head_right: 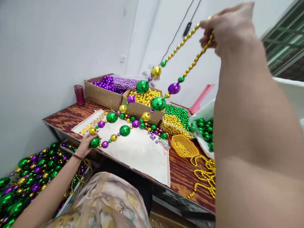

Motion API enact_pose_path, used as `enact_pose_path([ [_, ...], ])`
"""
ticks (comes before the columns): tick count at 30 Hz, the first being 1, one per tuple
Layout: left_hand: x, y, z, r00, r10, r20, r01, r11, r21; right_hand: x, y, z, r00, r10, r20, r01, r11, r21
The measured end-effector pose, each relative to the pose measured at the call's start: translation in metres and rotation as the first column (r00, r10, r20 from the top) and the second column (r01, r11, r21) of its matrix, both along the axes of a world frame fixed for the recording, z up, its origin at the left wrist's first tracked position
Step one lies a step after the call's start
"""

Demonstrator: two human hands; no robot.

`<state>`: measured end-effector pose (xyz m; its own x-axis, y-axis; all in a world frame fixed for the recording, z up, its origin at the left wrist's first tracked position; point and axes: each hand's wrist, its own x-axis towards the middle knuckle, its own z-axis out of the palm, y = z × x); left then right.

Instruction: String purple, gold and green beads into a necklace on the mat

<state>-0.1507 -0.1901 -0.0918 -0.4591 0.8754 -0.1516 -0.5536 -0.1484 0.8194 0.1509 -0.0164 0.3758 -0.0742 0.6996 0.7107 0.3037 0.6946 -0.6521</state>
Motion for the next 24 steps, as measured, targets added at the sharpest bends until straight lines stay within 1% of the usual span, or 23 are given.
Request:
enact_pose_path([
  [1, -0.011, -0.006, -0.001, 1.0, 0.003, -0.013, -0.003, 1.0, -0.01, 0.011, 0.002, -0.014, 0.995, -0.093, -0.021, 0.092, 0.995, -0.048],
  [2, -0.022, -0.012, -0.001, 1.0, 0.013, -0.027, -0.013, 1.0, -0.015, 0.02, 0.005, -0.029, 0.987, -0.156, -0.039, 0.152, 0.984, -0.092],
  [3, -0.032, -0.017, 0.0, 0.999, 0.034, -0.041, -0.035, 0.999, -0.02, 0.029, 0.008, -0.044, 0.98, -0.192, -0.054, 0.183, 0.974, -0.13],
  [6, -0.061, -0.03, 0.004, 0.987, 0.138, -0.081, -0.143, 0.988, -0.052, 0.048, 0.022, -0.088, 0.982, -0.164, -0.093, 0.144, 0.97, -0.195],
  [8, -0.078, -0.036, 0.007, 0.98, 0.168, -0.103, -0.179, 0.979, -0.098, 0.057, 0.031, -0.114, 0.983, -0.149, -0.108, 0.116, 0.957, -0.265],
  [10, -0.093, -0.042, 0.009, 0.983, 0.132, -0.124, -0.152, 0.974, -0.169, 0.065, 0.039, -0.138, 0.986, -0.116, -0.123, 0.067, 0.935, -0.349],
  [14, -0.114, -0.057, 0.015, 0.988, -0.028, -0.151, -0.018, 0.956, -0.292, 0.076, 0.05, -0.179, 0.985, -0.054, -0.163, -0.027, 0.89, -0.455],
  [17, -0.123, -0.068, 0.021, 0.98, -0.119, -0.162, 0.059, 0.941, -0.334, 0.08, 0.055, -0.205, 0.978, -0.063, -0.197, -0.044, 0.868, -0.494],
  [24, -0.141, -0.085, 0.034, 0.955, -0.188, -0.23, 0.097, 0.929, -0.357, 0.079, 0.063, -0.262, 0.953, -0.092, -0.288, -0.094, 0.816, -0.57],
])
